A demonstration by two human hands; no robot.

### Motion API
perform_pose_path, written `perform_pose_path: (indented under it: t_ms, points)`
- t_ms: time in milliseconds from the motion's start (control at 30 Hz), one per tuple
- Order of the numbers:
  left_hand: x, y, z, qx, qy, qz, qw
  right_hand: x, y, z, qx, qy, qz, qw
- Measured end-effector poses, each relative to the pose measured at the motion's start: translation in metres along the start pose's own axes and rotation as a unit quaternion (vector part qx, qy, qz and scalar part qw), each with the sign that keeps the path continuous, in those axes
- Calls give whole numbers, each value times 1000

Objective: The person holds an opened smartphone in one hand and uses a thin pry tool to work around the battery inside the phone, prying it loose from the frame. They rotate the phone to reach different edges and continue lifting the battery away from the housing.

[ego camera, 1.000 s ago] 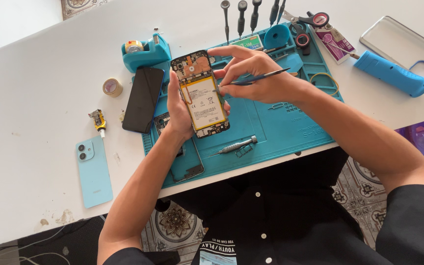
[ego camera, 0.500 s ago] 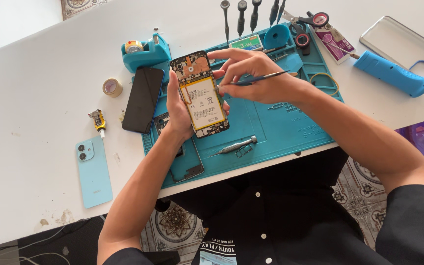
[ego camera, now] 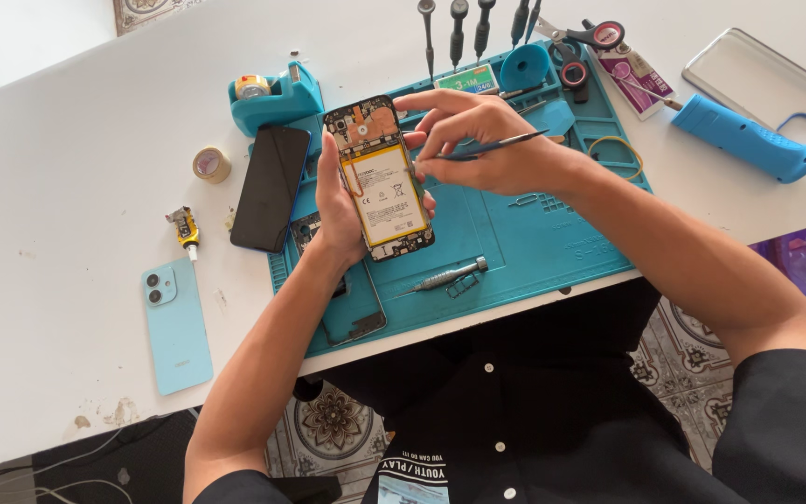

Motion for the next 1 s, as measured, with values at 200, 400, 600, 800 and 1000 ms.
perform_pose_path:
  t_ms: [200,400,600,800,1000]
  points:
    - [-1,-1,-1,4,4,-24,1000,1,1,1,-9,-28,-12,999]
    - [0,-1,0,0,0,2,1000,0,3,1,6,-3,-13,1000]
    - [-1,-2,0,-8,6,23,1000,-1,2,1,2,6,-20,1000]
    - [-2,-4,0,0,-11,38,999,-1,2,1,1,12,-29,999]
    - [0,-3,0,-2,-14,39,999,-4,2,0,6,38,-56,998]
Point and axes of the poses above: each hand's wrist, its own z-axis towards the middle knuckle, its own y-axis out of the back of the hand, x = y × z, the point moved 1 cm from there along z, towards the middle knuckle, and after that the axes turned 13 degrees about z, right-handed, at the moved point
